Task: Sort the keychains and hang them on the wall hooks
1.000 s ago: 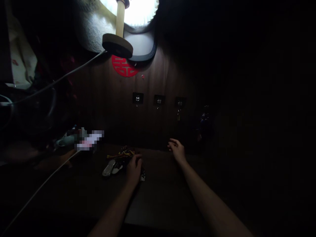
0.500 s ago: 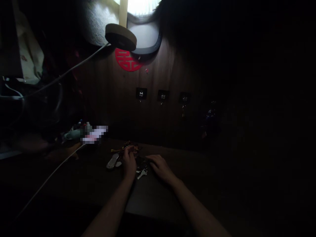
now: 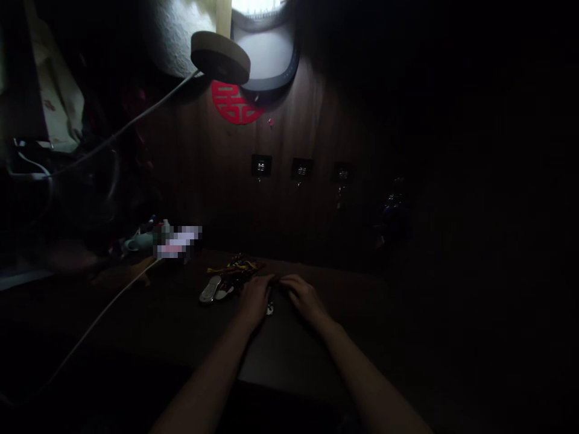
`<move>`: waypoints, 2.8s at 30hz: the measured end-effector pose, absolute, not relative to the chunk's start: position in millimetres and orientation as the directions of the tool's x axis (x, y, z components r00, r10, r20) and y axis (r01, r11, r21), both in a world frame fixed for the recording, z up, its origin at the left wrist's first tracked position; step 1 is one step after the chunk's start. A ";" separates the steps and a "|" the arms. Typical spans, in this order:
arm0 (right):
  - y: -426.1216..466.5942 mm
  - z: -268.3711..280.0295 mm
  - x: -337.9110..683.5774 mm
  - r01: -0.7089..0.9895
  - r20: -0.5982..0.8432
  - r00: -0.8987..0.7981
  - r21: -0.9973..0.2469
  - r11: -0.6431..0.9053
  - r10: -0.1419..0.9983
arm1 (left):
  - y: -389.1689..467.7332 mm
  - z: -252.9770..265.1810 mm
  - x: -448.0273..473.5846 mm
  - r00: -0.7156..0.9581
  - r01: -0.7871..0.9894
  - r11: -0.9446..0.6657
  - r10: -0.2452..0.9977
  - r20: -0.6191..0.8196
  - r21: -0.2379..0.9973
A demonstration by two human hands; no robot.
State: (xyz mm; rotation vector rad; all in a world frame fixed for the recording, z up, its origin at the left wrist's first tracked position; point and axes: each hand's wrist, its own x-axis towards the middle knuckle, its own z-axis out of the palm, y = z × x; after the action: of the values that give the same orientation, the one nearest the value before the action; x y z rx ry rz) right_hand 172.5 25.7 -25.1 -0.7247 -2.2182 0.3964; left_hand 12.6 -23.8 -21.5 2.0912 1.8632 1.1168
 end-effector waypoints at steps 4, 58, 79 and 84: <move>23.5 -19.8 169.9 0.263 0.653 -0.518 -0.493 0.829 0.553 | -24.6 -20.8 12.4 0.020 0.798 -0.284 0.894 0.447 0.532; 1.3 1.3 161.3 0.362 0.765 -0.366 -0.407 0.839 0.530 | -30.1 -5.5 20.5 -0.218 0.392 -0.292 0.892 0.396 0.872; 74.7 87.5 206.5 0.260 0.683 0.172 -0.726 0.636 0.710 | -25.4 -15.5 19.3 -0.179 0.520 -0.271 0.892 0.414 0.810; 108.5 148.4 217.9 0.130 0.611 0.344 -0.783 0.608 0.713 | -26.2 -15.3 20.0 -0.175 0.518 -0.284 0.888 0.425 0.807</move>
State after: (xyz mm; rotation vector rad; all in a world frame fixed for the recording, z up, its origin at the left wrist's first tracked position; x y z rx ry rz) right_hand 217.9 108.5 148.4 -0.8699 -1.1849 0.4482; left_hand 20.0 -26.2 -15.3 1.7415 1.6110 1.4460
